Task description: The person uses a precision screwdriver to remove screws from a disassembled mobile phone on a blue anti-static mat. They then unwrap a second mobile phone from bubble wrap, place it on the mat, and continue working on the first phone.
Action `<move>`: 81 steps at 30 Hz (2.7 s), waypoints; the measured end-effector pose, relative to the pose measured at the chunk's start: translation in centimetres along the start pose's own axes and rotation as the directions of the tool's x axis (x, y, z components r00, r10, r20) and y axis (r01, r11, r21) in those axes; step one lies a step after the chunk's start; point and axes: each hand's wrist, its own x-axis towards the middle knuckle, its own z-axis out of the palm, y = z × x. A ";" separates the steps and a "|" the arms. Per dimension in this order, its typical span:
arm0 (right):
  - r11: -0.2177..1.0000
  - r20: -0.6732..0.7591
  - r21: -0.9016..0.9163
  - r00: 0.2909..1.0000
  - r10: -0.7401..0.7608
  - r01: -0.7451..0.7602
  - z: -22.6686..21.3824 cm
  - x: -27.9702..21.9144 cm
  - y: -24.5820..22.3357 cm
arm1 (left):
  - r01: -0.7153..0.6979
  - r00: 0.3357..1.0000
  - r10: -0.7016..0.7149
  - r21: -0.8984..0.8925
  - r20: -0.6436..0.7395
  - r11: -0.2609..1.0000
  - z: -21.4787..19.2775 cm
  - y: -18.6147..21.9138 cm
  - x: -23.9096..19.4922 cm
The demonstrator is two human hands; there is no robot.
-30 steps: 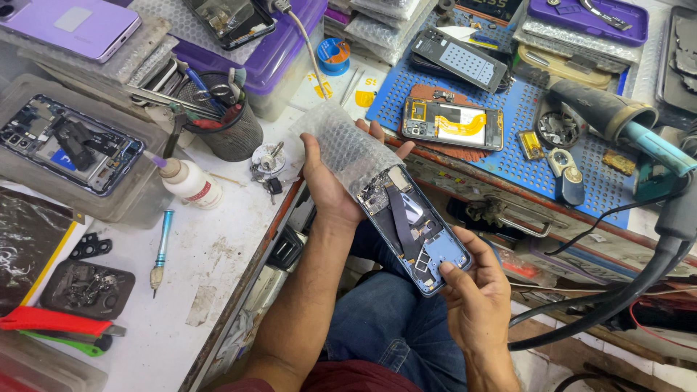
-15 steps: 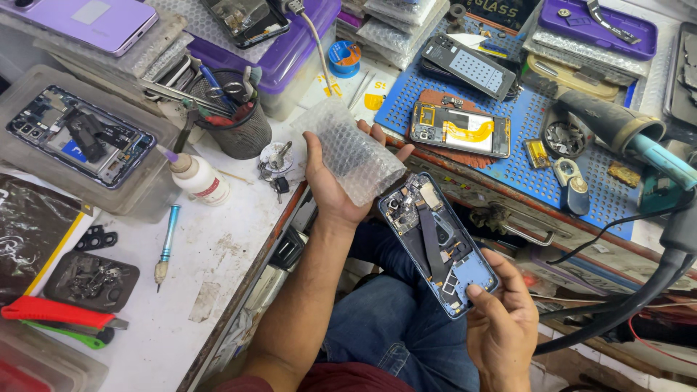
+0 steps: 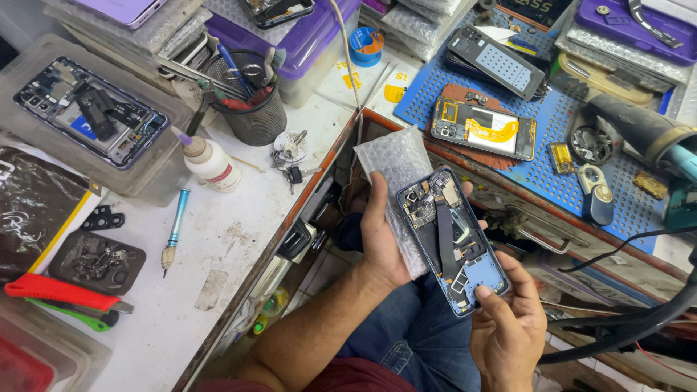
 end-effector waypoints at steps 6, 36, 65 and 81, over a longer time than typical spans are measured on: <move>0.999 0.038 -0.025 0.999 -0.037 0.038 -0.3 -0.5 0.9 | 0.015 1.000 -0.016 -0.065 -0.023 0.998 -0.5 -0.4 -0.4; 0.994 0.021 0.067 0.996 -0.082 0.080 -3.0 -2.0 0.7 | -0.153 0.985 0.158 0.072 -0.071 0.986 -0.7 2.2 1.0; 0.999 -0.081 -0.018 0.996 0.042 -0.044 -7.7 -4.0 1.8 | -0.130 0.991 0.132 0.085 -0.023 0.988 1.7 1.7 1.2; 0.986 -0.034 0.156 0.997 0.073 -0.067 -5.9 -4.7 5.1 | -0.150 0.989 0.150 0.027 -0.002 0.988 1.9 1.5 1.3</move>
